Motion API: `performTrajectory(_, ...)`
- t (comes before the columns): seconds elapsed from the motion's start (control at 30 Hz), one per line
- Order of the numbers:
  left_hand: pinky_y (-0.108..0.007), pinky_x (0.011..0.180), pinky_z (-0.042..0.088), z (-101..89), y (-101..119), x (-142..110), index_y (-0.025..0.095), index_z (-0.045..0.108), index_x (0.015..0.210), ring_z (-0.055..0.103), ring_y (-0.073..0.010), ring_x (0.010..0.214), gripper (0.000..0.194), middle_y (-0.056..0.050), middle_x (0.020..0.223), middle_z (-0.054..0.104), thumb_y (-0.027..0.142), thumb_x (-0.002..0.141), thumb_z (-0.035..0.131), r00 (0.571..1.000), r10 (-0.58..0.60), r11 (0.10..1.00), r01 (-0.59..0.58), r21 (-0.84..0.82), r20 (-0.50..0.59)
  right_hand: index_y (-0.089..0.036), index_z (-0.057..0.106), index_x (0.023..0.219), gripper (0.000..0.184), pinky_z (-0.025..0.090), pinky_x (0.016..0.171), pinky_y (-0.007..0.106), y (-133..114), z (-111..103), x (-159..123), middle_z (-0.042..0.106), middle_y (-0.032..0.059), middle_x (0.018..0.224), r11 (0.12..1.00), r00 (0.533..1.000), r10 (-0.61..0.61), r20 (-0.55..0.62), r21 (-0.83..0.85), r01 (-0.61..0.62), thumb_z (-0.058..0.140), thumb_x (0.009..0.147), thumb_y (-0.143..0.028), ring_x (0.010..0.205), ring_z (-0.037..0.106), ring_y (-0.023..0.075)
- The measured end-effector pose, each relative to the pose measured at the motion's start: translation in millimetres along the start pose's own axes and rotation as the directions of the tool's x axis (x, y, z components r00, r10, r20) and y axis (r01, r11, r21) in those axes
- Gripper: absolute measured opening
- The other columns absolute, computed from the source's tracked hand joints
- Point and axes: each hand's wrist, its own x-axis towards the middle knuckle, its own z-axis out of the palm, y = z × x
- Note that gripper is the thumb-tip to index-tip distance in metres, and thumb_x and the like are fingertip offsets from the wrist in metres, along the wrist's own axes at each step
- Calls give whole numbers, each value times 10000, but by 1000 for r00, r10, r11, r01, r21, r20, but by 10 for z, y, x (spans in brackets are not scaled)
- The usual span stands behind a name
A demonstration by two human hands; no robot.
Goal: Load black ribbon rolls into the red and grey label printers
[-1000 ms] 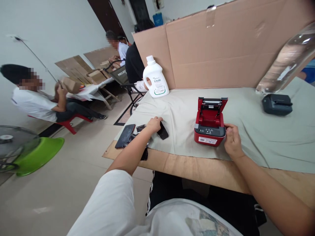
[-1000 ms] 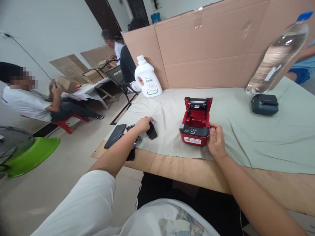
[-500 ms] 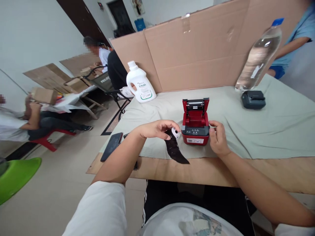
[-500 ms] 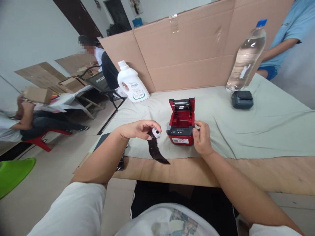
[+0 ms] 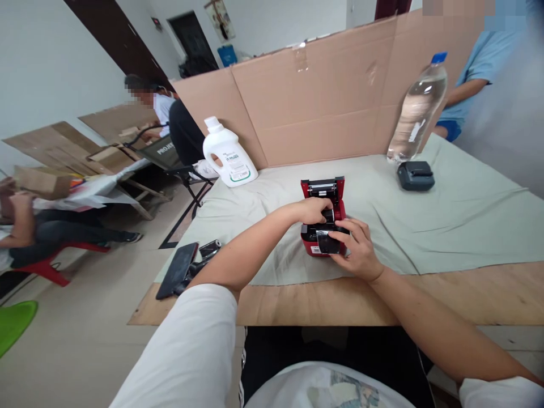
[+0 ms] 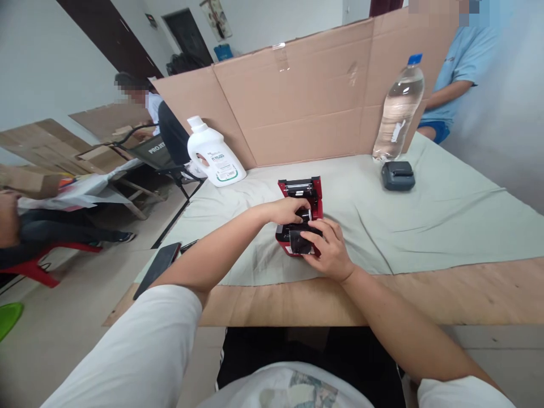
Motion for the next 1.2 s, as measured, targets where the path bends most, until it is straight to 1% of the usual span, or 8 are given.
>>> performTrajectory(0.2, -341, 874, 500, 135, -8, 133, 173, 588, 1235, 640, -272, 1072, 455, -104, 1210, 674, 245, 786, 611, 995, -65, 990, 54, 130, 80, -248, 684, 1045, 264, 491, 974, 500, 5, 3, 11, 669, 61, 1117, 1000, 1000, -4, -8, -17, 4, 636, 791, -198, 1133, 541, 283)
performTrajectory(0.37, -319, 945, 489, 213, -12, 33, 181, 653, 1128, 643, -224, 1085, 308, -75, 1188, 691, 186, 836, 556, 973, 76, 997, -71, 31, -217, -242, 697, 1029, 238, 495, 965, 489, 6, 4, 12, 690, 63, 1081, 999, 1000, -23, -10, -30, 23, 632, 802, -207, 1125, 552, 281)
performTrajectory(0.43, -301, 930, 496, 204, -34, -45, 187, 673, 1053, 661, -183, 1006, 266, -54, 1089, 717, 157, 881, 473, 884, 99, 990, -136, -49, -457, -248, 700, 1027, 238, 495, 966, 485, 0, 0, 11, 691, 61, 1078, 1000, 1000, -17, -11, -25, 17, 626, 805, -204, 1124, 553, 278)
performTrajectory(0.5, -310, 934, 496, 186, -105, -91, 181, 666, 1051, 652, -174, 992, 276, -62, 1055, 713, 198, 929, 420, 735, 57, 980, -170, -103, -675, -245, 702, 1033, 245, 495, 966, 474, -10, -4, 7, 694, 62, 1068, 1000, 999, -28, -22, -12, 28, 623, 807, -190, 1118, 555, 271)
performTrajectory(0.6, -393, 1054, 422, 182, -289, -88, 170, 612, 1193, 559, -221, 1191, 371, -113, 1230, 641, 380, 976, 398, 581, 6, 984, -150, -99, -814, -259, 707, 1040, 260, 488, 972, 462, -26, -7, -7, 703, 51, 1048, 999, 999, -39, -24, 5, 39, 610, 815, -172, 1112, 561, 258)
performTrajectory(0.73, -412, 1102, 369, 289, -421, -142, 172, 528, 1322, 485, -226, 1290, 596, -139, 1347, 551, 567, 984, 238, 619, -1, 975, -173, -137, -785, -279, 717, 1023, 248, 481, 965, 456, -44, -7, -19, 713, 34, 1026, 999, 999, -32, -4, -6, 32, 606, 824, -181, 1097, 574, 250)
performTrajectory(0.97, -417, 1011, 411, 799, -162, -567, 180, 683, 1014, 589, -220, 1098, 610, -109, 1037, 666, 494, 1006, 160, 565, 5, 965, -219, -144, -825, -272, 715, 971, 199, 489, 930, 446, -64, -2, -14, 725, 24, 988, 997, 998, -64, -25, -54, 63, 610, 828, -183, 1054, 599, 247)
performTrajectory(1.2, -459, 1052, 363, 1159, -186, -562, 162, 602, 1204, 497, -269, 1272, 527, -155, 1183, 604, 479, 988, 242, 485, 74, 973, -226, -43, -872, -231, 568, 1264, 469, 461, 1002, 514, -3, 34, -16, 633, 112, 1229, 997, 1000, 13, 8, -77, -13, 656, 829, -383, 1193, 553, 307)
